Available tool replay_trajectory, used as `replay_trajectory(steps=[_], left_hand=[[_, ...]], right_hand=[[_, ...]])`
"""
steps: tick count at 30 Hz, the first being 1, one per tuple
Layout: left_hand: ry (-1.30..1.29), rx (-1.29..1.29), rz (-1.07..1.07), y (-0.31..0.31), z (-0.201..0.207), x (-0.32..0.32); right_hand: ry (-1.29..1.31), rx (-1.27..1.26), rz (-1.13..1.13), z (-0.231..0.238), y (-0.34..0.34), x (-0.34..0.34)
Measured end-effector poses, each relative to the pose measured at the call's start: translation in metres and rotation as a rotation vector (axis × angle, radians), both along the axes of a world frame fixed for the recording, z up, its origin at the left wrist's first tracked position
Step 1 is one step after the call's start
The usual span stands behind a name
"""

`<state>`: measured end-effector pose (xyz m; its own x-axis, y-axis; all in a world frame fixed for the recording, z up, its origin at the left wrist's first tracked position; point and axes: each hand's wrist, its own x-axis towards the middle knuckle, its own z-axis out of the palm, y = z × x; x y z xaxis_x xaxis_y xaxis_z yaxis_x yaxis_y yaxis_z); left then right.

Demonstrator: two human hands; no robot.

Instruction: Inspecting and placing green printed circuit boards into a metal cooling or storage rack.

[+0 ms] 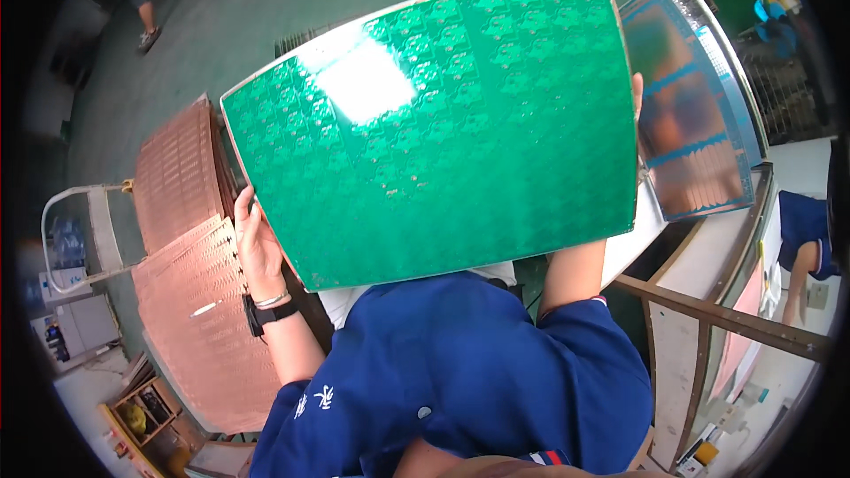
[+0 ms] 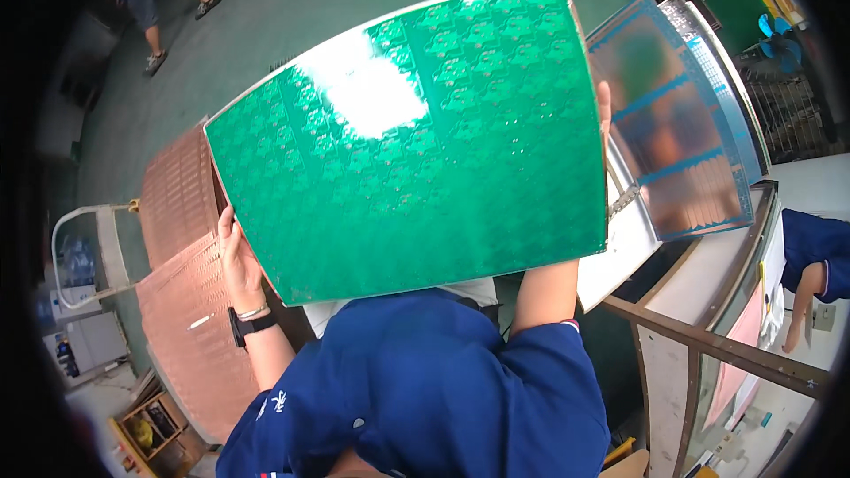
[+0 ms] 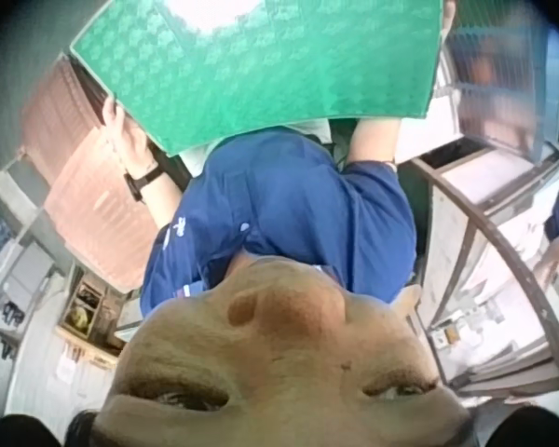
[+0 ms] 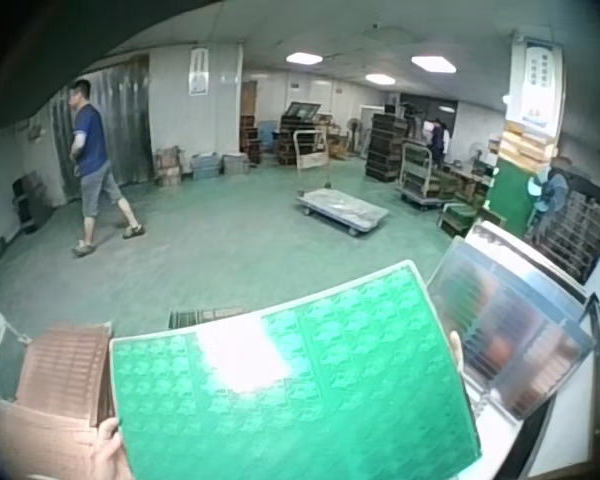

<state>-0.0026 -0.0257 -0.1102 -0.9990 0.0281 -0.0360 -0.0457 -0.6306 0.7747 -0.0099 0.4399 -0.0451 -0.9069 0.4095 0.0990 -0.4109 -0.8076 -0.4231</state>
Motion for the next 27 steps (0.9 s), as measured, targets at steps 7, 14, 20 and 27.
replay_trajectory(steps=[7, 14, 20, 27], left_hand=[[-0.041, -0.041, 0.069, 0.008, 0.003, 0.002], [-0.152, -0.056, 0.057, 0.017, -0.004, 0.006], [-0.276, 0.080, 0.216, 0.044, -0.025, 0.002], [-0.205, 0.474, 0.012, 0.112, -0.020, -0.010]], right_hand=[[-0.090, 0.106, -0.197, 0.010, -0.014, 0.004], [-0.041, 0.004, 0.303, -0.006, -0.013, -0.017], [0.016, 0.092, 0.402, -0.049, -0.049, 0.006], [-0.277, 0.648, 0.081, -0.037, -0.182, 0.024]])
